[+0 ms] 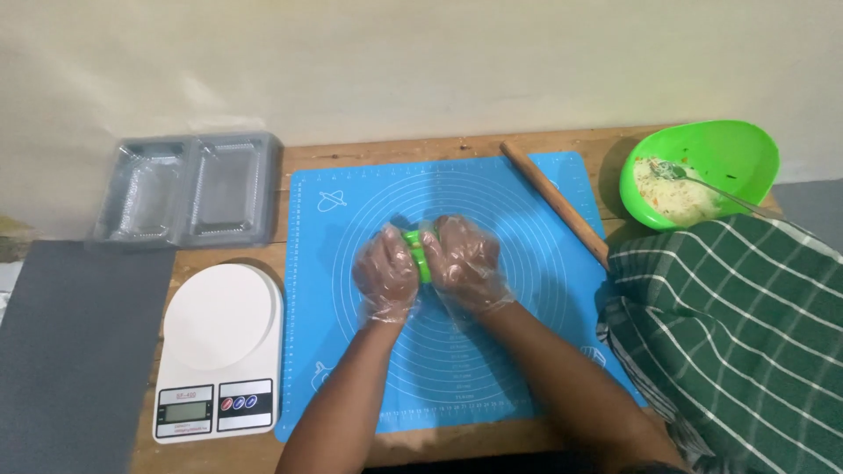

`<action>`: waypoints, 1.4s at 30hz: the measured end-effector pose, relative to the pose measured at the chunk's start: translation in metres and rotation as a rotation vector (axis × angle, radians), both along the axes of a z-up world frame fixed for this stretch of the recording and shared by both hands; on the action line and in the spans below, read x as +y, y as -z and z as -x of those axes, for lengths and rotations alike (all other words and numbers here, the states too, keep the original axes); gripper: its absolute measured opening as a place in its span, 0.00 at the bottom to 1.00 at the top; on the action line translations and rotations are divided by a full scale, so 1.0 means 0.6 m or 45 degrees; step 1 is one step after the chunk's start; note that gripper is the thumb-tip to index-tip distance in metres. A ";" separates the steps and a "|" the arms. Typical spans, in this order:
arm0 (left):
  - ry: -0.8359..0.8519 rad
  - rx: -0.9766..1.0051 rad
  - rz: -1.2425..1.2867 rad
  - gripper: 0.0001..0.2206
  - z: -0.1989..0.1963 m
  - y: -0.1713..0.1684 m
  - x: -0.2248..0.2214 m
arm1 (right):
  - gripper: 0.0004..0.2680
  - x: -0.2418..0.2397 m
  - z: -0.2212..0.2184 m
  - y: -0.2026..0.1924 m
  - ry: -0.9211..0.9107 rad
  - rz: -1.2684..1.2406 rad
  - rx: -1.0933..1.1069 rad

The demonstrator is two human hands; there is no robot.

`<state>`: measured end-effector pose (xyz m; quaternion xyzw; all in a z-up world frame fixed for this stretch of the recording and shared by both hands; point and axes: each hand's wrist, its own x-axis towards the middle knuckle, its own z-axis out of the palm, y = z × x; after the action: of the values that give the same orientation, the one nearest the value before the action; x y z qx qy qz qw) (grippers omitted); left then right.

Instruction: Rolling out dough, placing it in a mold, adding filling, and sealing it to create a pastel.

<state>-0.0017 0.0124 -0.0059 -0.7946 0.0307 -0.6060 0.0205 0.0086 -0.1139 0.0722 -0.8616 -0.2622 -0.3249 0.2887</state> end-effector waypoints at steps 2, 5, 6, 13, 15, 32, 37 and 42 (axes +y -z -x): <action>-0.048 -0.033 -0.023 0.09 -0.001 0.006 0.000 | 0.13 -0.004 -0.005 0.012 -0.035 -0.038 0.127; -0.106 -0.070 -0.063 0.11 -0.001 0.005 -0.001 | 0.13 -0.004 -0.008 -0.003 -0.077 -0.064 0.266; -0.115 -0.065 -0.078 0.11 0.002 0.003 -0.002 | 0.13 -0.004 -0.007 -0.012 -0.081 -0.051 0.289; -0.173 -0.072 -0.133 0.11 -0.002 -0.007 -0.002 | 0.13 0.012 0.010 -0.032 0.037 -0.015 0.336; -0.023 -0.171 -0.167 0.09 0.012 -0.044 -0.012 | 0.17 0.022 0.020 -0.027 0.173 0.074 0.410; -0.116 -0.121 -0.082 0.04 0.001 -0.015 -0.003 | 0.12 0.002 -0.002 0.007 -0.017 -0.125 0.448; -0.141 -0.130 -0.097 0.08 0.006 -0.030 -0.007 | 0.13 -0.005 0.004 0.002 -0.016 -0.087 0.456; -0.057 -0.100 -0.106 0.08 0.011 -0.065 -0.006 | 0.15 -0.016 -0.012 0.029 0.007 0.090 0.518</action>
<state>-0.0083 0.0086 0.0333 -0.7692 0.0372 -0.6343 0.0683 0.0156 -0.1233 0.0550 -0.9197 -0.2075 -0.1357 0.3043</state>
